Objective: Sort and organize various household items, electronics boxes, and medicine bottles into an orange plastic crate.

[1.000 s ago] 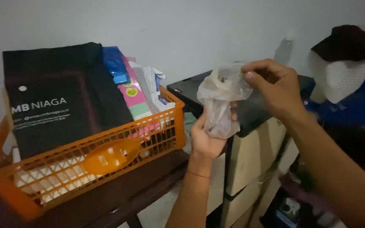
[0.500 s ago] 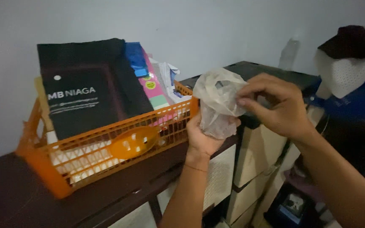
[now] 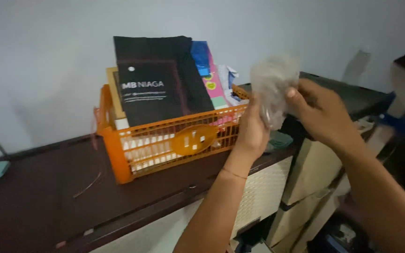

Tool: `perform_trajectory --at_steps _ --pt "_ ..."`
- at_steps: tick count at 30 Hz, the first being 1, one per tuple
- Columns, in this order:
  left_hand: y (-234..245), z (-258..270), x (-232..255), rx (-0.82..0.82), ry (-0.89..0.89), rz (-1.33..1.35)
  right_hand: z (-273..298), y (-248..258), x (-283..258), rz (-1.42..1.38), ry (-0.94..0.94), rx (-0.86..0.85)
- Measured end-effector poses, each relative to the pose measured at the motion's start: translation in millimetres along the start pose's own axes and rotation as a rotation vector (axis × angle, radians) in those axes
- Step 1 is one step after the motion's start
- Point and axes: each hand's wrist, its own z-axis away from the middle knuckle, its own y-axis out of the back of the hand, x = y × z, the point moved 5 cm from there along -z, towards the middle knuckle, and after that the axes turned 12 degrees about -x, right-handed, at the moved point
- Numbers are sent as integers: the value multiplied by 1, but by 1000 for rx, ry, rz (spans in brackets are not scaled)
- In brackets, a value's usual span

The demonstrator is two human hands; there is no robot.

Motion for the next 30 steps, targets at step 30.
perform_trajectory --at_steps 30 --pt "66 -85 101 -92 318 -2121 -168 -120 85 79 86 -323"
